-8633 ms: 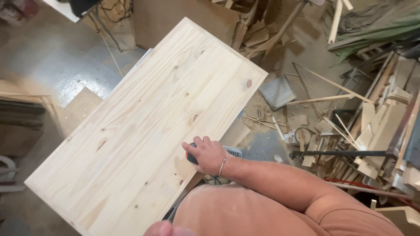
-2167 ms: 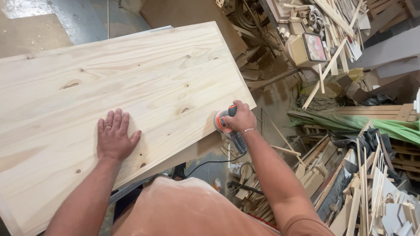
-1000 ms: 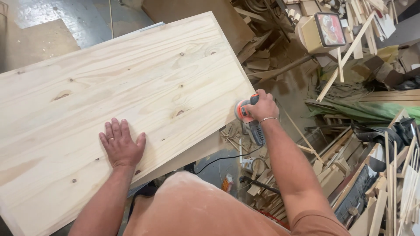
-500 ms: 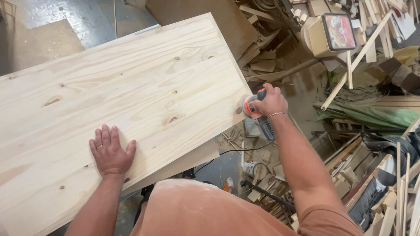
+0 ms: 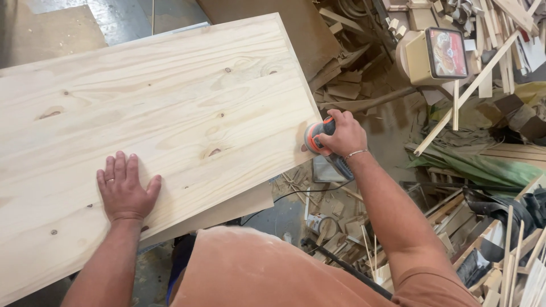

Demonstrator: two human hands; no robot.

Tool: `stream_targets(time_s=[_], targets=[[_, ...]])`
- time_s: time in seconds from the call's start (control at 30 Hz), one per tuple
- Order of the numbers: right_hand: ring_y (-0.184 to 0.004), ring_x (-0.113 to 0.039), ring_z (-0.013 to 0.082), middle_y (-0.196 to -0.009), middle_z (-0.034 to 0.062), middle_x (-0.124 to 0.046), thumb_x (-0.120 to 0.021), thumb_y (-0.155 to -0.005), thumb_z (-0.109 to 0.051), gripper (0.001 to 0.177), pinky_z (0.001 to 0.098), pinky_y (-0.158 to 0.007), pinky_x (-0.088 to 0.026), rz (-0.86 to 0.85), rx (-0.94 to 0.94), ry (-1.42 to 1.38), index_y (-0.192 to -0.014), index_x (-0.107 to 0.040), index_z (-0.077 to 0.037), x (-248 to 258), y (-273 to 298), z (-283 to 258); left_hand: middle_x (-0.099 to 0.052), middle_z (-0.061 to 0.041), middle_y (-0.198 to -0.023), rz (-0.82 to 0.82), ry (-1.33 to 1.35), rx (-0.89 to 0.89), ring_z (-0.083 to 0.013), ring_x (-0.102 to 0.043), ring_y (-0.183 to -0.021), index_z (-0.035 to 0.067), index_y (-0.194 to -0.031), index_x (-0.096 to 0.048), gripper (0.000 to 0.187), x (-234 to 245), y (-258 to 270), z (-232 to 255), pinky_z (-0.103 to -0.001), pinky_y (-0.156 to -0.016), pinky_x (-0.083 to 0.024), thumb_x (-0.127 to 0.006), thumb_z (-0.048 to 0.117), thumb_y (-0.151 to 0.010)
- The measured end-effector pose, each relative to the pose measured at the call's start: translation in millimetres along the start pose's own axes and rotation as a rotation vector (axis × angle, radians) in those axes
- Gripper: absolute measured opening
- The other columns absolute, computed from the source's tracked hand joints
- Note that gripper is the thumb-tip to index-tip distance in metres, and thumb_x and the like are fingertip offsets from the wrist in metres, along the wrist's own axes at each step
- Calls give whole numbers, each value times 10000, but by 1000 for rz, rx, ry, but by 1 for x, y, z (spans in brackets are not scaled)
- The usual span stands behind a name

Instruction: Sanding a large wooden board using an orbital sander

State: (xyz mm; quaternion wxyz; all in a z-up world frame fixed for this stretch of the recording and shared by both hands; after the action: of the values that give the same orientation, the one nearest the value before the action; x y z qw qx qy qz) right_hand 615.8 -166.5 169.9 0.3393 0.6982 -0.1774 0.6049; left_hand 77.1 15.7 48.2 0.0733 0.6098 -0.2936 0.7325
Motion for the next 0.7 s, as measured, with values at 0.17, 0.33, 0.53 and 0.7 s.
stream_targets(time_s=[0.17,0.33,0.53,0.7], targets=[[-1031,-605,378,-1160,121,-575,-703,-650,-425,702,542,-758,-521,39,90,-18,-1318,-595,-237,-2,9,-12,-607,-202,-1581,-51,15,-18,-384,-512,-1482,56,-1481,-658,782,2,-1,3,-560,-1200,-341,-587,587,-910],[-1104,-662,347,-1165,45,-547,-730,-698,-493,684,495,-934,-577,24,24,24,-1331,-515,-345,-12,21,-12,-641,-134,-1521,60,19,2,-344,-573,-1426,141,-1428,-690,778,-11,3,-6,-523,-1195,-372,-620,668,-859],[-1129,-667,321,-1189,29,-552,-720,-693,-497,679,480,-943,-577,5,-72,28,-1324,-509,-362,-21,29,-6,-619,-150,-1526,41,77,27,-358,-545,-1435,128,-1423,-678,778,-10,2,-5,-542,-1201,-347,-650,637,-835],[-1152,-660,351,-1229,54,-552,-720,-698,-485,704,490,-971,-559,-17,-101,42,-1354,-504,-354,-16,39,-9,-592,-175,-1543,-22,120,44,-382,-515,-1446,103,-1448,-653,797,-5,-1,-4,-570,-1198,-325,-640,632,-852]])
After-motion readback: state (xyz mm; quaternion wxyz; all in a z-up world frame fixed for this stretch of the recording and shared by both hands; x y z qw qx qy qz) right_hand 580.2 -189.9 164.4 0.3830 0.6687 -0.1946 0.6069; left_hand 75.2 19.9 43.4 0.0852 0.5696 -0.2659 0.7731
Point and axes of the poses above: each hand's wrist, its own y-axis away from the middle knuckle, its own x-axis out of the back of the hand, z = x × y, the point moved 7 cm from there along -y, towards the middle knuckle
